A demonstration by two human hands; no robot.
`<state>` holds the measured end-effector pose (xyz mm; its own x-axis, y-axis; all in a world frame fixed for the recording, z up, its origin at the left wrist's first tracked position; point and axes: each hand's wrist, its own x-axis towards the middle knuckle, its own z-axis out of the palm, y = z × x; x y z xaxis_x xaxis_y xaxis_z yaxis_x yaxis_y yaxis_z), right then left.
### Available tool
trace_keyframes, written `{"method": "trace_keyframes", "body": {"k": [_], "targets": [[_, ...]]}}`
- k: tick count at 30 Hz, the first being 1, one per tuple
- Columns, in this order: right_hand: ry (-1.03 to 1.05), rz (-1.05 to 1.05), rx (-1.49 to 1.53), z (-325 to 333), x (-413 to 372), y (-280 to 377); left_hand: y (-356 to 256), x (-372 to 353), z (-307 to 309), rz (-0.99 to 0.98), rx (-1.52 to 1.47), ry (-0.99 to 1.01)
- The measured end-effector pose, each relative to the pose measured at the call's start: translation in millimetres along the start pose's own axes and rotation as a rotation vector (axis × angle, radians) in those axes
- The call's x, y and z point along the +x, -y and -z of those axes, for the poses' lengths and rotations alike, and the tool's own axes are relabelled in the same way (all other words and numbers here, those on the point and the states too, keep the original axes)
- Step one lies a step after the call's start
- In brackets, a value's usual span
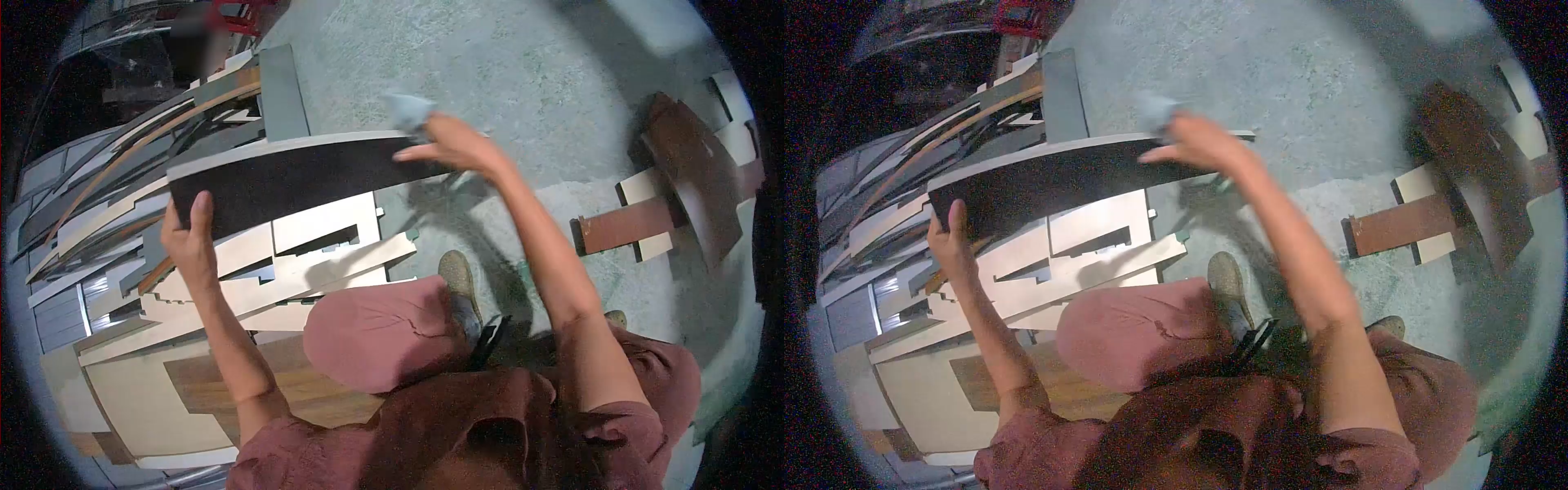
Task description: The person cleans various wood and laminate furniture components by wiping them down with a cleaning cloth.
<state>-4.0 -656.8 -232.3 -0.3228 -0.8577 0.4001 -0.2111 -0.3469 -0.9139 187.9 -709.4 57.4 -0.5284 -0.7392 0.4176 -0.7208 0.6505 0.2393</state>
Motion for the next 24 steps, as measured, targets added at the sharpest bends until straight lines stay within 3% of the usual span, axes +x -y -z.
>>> {"method": "trace_keyframes", "body": {"k": [1, 2, 3, 5, 6, 7, 10, 13, 15, 17, 18, 22, 24], "targets": [[0.275, -0.197, -0.061, 7, 17, 55, -1, -4, -1, 0.042, -0.055, -0.009], [0.289, -0.004, -0.073, -10, 33, 78, -4, -8, -2, 0.102, -0.143, -0.012], [-0.117, 0.218, 0.218, -26, 33, 110, -6, -10, -1, 0.214, -0.222, -0.031], [-0.306, 0.466, 0.099, -44, 44, 161, 7, -13, 7, 0.128, -0.395, 0.071], [-0.462, 0.481, 0.213, -50, 44, 176, 13, -18, 12, 0.146, -0.398, 0.076], [-0.473, 0.478, 0.207, -50, 43, 171, 16, -18, 16, 0.24, -0.324, 0.087], [-0.433, 0.404, 0.123, -59, 39, 132, -13, -25, 0, 0.285, -0.305, -0.071], [-0.426, 0.244, 0.074, -78, 15, 38, 15, -27, 7, 0.417, -0.321, -0.071], [-0.466, -0.075, 0.033, -77, -12, -21, 29, -34, 3, 0.39, -0.375, -0.113], [-0.58, -0.546, 0.115, -70, -28, -62, 46, -44, 9, 0.432, -0.458, -0.103], [-0.527, -0.653, 0.094, -79, -40, -99, 47, -48, 11, 0.437, -0.449, -0.109], [-0.475, -0.739, -0.079, -109, -59, -111, 35, -60, 8, 0.515, -0.42, -0.179], [-0.643, -0.797, -0.121, -136, -61, -104, 28, -61, 8, 0.551, -0.452, -0.176]]}}
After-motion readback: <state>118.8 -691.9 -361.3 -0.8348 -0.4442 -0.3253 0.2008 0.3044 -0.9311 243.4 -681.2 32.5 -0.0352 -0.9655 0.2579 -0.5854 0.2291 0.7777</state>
